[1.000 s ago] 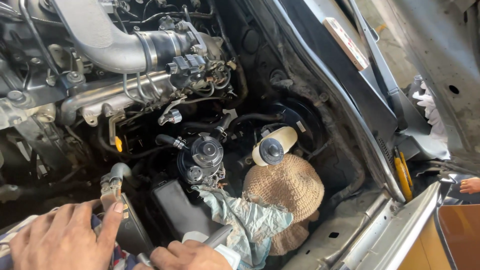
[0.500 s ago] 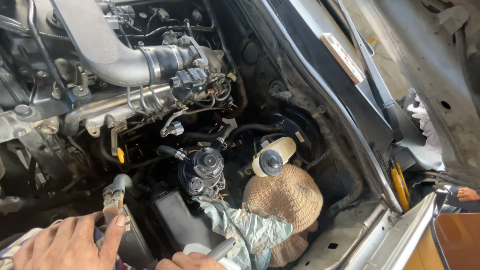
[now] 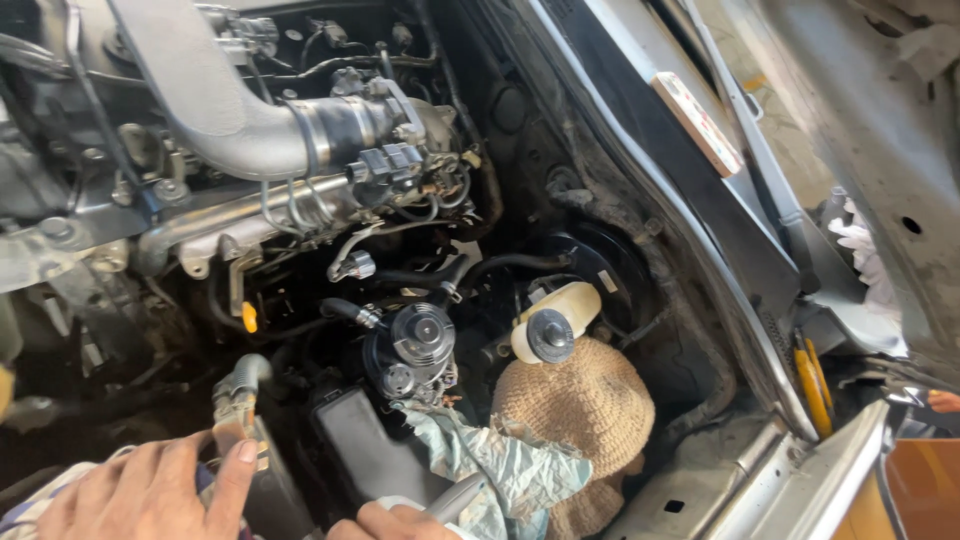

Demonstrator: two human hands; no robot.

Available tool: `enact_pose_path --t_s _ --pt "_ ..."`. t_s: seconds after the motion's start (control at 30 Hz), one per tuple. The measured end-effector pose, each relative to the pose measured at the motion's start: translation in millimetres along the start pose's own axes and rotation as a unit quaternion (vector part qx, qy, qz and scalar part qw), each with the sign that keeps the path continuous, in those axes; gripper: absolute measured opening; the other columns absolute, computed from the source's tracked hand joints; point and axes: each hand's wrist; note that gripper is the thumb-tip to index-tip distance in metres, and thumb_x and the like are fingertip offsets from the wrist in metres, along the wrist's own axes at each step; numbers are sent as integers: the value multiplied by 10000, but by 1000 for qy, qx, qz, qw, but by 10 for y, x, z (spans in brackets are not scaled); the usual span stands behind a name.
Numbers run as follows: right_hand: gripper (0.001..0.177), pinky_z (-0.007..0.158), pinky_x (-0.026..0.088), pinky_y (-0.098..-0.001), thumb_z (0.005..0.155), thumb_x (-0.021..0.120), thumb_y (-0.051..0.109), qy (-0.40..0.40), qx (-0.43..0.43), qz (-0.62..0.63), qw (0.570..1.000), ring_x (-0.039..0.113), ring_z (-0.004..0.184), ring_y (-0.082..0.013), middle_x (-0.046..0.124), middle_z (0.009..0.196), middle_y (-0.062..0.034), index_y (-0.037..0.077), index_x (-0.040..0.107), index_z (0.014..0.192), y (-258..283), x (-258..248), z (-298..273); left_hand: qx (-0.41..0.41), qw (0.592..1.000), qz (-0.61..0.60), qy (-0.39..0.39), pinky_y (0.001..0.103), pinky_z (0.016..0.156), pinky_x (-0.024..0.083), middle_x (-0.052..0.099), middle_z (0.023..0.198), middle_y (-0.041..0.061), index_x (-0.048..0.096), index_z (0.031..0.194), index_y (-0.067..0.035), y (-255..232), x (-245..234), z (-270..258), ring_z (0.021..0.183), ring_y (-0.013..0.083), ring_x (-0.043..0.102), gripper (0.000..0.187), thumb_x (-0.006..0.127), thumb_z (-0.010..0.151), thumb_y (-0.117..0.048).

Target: Repairing and maintaining mechanical and electrical components of a vehicle engine.

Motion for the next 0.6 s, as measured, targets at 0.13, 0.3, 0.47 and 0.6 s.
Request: enact_pose_path --t_s 0.13,0.3,0.47,0.6 --pt "185 532 515 -254 957 700 185 -42 -130 -114 984 591 662 -128 554 823 0 151 719 1137 218 -613 273 -10 988 -85 -127 390 843 507 764 863 33 808 916 -154 -39 -99 -30 874 219 720 454 689 806 -578" --pt "226 506 508 -252 900 717 213 10 -118 -83 989 601 710 -149 557 820 1 189 720 1125 196 -680 287 -21 993 -101 -59 425 961 506 752 889 25 787 948 -156 -44 -266 -17 927 237 709 459 649 829 -577" --pt "164 503 522 -252 954 730 213 34 -116 -80 989 600 694 -135 580 800 2 170 721 1112 184 -656 267 -37 991 -128 -16 453 1010 482 750 927 47 768 980 -129 -55 -399 6 1017 256 695 500 617 832 -583" --pt "264 569 575 -288 901 740 239 -5 -77 -54 996 630 716 -153 633 811 -23 125 741 1139 234 -754 322 -31 989 -144 8 453 1013 470 750 967 64 762 993 -112 -38 -445 15 1052 263 683 505 607 848 -569"
Point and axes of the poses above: each hand's wrist, its own z-axis towards the middle knuckle, its own x-axis out of the palm, y = z × x
